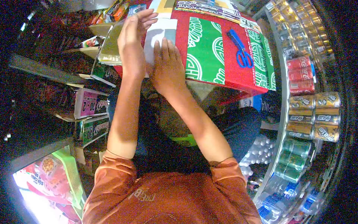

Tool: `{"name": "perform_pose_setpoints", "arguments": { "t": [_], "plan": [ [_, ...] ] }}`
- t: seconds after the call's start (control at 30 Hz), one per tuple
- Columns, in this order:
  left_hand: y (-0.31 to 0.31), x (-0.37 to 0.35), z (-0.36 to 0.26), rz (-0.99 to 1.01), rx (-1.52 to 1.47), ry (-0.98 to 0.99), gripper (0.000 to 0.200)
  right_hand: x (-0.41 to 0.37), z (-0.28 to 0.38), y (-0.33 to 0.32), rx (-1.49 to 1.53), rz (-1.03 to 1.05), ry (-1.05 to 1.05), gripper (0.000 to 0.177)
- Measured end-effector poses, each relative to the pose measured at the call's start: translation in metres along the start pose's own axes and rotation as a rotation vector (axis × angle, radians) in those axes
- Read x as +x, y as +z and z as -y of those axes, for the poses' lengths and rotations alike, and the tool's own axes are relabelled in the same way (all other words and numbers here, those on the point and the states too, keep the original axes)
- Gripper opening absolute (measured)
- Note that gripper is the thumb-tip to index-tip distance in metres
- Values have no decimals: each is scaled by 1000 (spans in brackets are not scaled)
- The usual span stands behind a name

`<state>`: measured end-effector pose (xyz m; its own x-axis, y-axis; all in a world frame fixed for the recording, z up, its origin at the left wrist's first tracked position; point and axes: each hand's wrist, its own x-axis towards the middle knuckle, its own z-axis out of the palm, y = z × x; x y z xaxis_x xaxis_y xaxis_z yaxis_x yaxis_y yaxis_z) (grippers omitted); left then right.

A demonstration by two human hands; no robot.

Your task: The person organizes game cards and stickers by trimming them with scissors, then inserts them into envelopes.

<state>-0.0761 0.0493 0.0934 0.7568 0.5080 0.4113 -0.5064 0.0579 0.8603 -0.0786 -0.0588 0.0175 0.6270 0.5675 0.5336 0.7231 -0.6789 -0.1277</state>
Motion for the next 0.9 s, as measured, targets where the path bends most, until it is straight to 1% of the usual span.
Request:
{"name": "perform_pose_setpoints", "arguments": {
  "t": [0.13, 0.23, 0.33, 0.43, 0.47, 0.57, 0.6, 0.7, 0.73, 0.83, 0.9],
  "plan": [
    [-7, 5, -1, -33, -99, -51, 52, 2, -3, 1, 4, 0, 7, 58],
    [-9, 5, 0, -37, -178, -95, 53, 6, -7, -6, 111, -95, 65, 41],
    [-9, 4, 1, -42, -223, -114, 52, 14, -15, -19, 390, -56, 279, 29],
    [-8, 3, 0, -41, -208, -103, 53, 21, -31, -23, 651, -42, 393, 26],
    [-8, 3, 2, -39, -210, -97, 53, 21, -35, -31, 652, 58, 492, 31],
    [-7, 2, 3, -43, -213, -95, 54, 18, -36, -24, 387, -136, 202, 36],
    [-6, 3, 3, -45, -214, -95, 54, 20, -27, -28, 405, -70, 219, 44],
    [-6, 4, 5, -43, -217, -89, 55, 13, -8, -20, 138, -164, 51, 48],
    [-6, 3, 3, -43, -222, -92, 55, 9, -8, -12, 183, -117, 53, 47],
    [-6, 3, 2, -50, -241, -105, 54, 12, -7, -4, 222, -177, 91, 38],
    [-7, 2, 2, -56, -239, -96, 53, 16, -8, -16, 310, -107, 193, 30]
  ]
}}
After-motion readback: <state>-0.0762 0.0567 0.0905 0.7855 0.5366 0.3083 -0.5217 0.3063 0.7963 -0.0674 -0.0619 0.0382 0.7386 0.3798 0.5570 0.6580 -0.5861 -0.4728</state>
